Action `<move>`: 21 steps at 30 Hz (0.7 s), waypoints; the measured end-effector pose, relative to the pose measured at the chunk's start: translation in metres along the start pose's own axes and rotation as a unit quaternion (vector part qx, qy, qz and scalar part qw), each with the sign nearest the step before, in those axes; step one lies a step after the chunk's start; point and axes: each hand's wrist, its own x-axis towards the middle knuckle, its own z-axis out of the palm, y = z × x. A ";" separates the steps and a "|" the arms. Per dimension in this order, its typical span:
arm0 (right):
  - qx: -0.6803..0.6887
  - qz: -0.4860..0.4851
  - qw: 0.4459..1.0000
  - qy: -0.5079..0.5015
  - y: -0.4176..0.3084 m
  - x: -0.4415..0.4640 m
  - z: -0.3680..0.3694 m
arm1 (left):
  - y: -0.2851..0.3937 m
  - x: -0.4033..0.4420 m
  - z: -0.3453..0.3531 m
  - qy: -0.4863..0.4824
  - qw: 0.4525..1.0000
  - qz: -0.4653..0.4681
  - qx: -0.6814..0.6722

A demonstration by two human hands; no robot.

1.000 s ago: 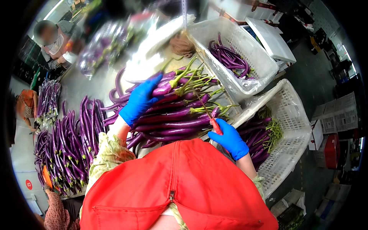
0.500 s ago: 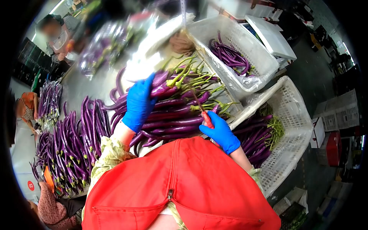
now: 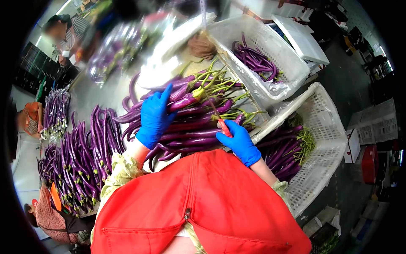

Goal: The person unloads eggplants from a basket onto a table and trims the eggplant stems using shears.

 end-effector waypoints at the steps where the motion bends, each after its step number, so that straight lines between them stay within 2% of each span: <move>1: 0.006 0.010 1.000 -0.006 0.000 0.001 0.000 | -0.003 -0.002 -0.001 0.006 1.000 0.002 -0.010; 4: 0.019 0.025 0.999 -0.024 0.000 0.001 -0.001 | -0.005 -0.007 0.000 0.006 0.999 0.020 -0.027; 10: 0.003 0.030 0.998 -0.054 0.000 -0.012 -0.011 | -0.009 -0.007 0.003 -0.014 1.000 -0.003 -0.017; 13: 0.010 0.040 0.997 -0.063 0.003 -0.022 -0.018 | -0.011 -0.006 0.004 0.023 0.999 0.021 0.031; 19: 0.080 0.072 0.991 -0.078 -0.011 -0.016 -0.013 | 0.005 -0.003 -0.001 -0.036 0.997 0.028 0.069; 21: 0.083 0.077 0.989 -0.095 -0.011 -0.014 -0.014 | 0.006 -0.003 -0.007 -0.014 0.997 0.039 0.059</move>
